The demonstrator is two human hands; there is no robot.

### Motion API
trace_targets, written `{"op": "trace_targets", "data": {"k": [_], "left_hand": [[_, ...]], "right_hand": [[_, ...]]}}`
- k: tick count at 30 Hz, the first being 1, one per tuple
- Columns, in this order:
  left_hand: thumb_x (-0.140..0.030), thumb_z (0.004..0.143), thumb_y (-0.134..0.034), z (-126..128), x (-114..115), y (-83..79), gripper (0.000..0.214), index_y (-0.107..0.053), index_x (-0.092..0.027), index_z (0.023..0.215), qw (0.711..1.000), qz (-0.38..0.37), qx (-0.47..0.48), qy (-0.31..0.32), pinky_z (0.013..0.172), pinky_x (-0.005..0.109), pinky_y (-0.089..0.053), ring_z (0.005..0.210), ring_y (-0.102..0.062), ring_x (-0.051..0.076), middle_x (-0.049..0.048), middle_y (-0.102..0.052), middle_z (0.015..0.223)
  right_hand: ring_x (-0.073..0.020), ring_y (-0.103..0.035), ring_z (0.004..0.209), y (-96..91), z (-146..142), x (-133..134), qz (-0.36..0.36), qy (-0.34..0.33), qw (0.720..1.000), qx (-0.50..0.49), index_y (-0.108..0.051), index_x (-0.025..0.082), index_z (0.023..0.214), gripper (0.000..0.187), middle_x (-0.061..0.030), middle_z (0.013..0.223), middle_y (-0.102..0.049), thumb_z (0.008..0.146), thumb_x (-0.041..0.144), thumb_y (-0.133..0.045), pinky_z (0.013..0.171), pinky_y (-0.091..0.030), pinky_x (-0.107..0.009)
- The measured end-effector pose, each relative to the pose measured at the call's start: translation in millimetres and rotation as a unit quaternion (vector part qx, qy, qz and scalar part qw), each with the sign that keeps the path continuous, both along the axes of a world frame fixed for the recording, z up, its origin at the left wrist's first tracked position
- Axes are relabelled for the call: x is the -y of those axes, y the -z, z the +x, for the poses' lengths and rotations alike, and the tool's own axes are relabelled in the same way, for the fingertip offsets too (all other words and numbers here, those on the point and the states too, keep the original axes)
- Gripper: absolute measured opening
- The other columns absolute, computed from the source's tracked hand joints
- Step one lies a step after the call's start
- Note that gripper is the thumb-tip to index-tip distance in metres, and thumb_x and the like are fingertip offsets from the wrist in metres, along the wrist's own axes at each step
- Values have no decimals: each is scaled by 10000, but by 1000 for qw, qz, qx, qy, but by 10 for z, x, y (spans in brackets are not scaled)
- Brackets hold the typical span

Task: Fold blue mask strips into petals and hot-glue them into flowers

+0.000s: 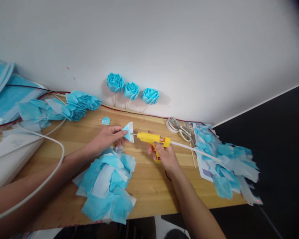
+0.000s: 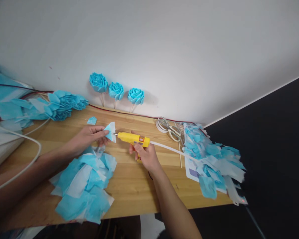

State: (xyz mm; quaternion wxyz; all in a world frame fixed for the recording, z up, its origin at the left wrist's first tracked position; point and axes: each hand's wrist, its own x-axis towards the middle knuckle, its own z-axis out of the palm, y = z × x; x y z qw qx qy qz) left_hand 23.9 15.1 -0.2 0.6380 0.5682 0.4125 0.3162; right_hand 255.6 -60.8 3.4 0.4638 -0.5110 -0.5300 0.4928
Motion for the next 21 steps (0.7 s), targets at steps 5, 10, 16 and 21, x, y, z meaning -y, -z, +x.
{"op": "trace_targets", "data": {"k": [5, 10, 16, 21], "left_hand": [[-462, 776, -665, -10, -2, 4, 322, -660, -150, 697, 1000, -1, 0, 0, 528, 239, -438, 504, -559, 117, 19, -653, 606], [-456, 786, -652, -2, 1, -13, 322, -656, -145, 702, 1000, -1, -4, 4, 533, 238, -438, 504, -558, 115, 17, -653, 608], [-434, 788, -646, 2, 9, -35, 304, -651, -144, 701, 1000, -5, -10, 1, 529, 233, -436, 504, -553, 111, 19, -654, 610], [-431, 788, -648, -5, 22, -38, 306, -652, -143, 688, 1000, -4, -5, 1, 520, 225, -429, 497, -543, 105, 13, -640, 592]], "right_hand": [[-126, -542, 616, 1, 6, -2, -1, -2, 1000, 6, -597, 183, 1314, 540, -17, 724, -601, 862, 479, -586, 445, -410, -201], [-122, -536, 616, -29, -16, 1, -3, 1, 1000, 9, -584, 170, 1326, 561, -12, 729, -584, 842, 455, -591, 442, -405, -193], [-122, -539, 618, -25, -19, 3, -7, 3, 1000, 13, -580, 170, 1330, 547, -12, 726, -585, 845, 424, -575, 442, -400, -191], [-122, -533, 613, -16, -11, 3, -14, 6, 999, 28, -578, 170, 1331, 547, -7, 716, -581, 839, 412, -575, 442, -407, -193]]}}
